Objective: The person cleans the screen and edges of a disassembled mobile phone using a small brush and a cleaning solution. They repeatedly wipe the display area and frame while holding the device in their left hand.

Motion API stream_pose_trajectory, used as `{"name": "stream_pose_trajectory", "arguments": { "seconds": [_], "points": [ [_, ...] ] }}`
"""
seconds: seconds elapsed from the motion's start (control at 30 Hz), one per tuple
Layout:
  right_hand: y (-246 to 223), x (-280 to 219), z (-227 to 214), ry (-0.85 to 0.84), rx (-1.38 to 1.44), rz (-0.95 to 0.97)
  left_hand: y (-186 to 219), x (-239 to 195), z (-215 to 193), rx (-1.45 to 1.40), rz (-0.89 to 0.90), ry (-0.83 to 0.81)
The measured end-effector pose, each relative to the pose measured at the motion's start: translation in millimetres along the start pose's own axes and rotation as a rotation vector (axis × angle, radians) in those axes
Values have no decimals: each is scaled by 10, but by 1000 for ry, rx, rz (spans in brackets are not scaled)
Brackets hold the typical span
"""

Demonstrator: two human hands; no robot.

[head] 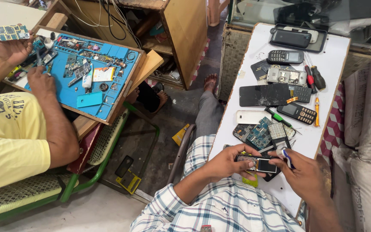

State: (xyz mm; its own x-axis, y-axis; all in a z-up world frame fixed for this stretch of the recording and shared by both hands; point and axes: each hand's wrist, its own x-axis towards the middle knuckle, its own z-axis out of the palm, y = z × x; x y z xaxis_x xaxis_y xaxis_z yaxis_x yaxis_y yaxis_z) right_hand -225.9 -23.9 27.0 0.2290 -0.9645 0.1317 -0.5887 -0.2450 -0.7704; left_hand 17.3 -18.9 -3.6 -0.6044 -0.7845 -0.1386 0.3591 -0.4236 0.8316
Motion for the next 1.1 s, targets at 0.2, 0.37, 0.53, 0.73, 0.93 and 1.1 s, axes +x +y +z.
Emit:
{"name": "stream_pose_trajectory", "arguments": {
  "seconds": [0.2,0.37,0.53,0.73,0.93,1.1],
  "points": [
    [12,-2,25,159,59,146,37,4,74,-112,66,3],
    [104,-51,2,252,324,130,94,8,99,-291,63,75],
    [106,-111,-21,202,831,139,152,16,91,-317,119,146],
    [-50,-154,29,220,223,-77,159,81,29,-349,158,206],
    [-296,-89,211,190,44,-183,131,73,75,-349,183,181],
    [-358,-3,234,182,-173,-258,71,59,68,-331,172,230]
  ]
}}
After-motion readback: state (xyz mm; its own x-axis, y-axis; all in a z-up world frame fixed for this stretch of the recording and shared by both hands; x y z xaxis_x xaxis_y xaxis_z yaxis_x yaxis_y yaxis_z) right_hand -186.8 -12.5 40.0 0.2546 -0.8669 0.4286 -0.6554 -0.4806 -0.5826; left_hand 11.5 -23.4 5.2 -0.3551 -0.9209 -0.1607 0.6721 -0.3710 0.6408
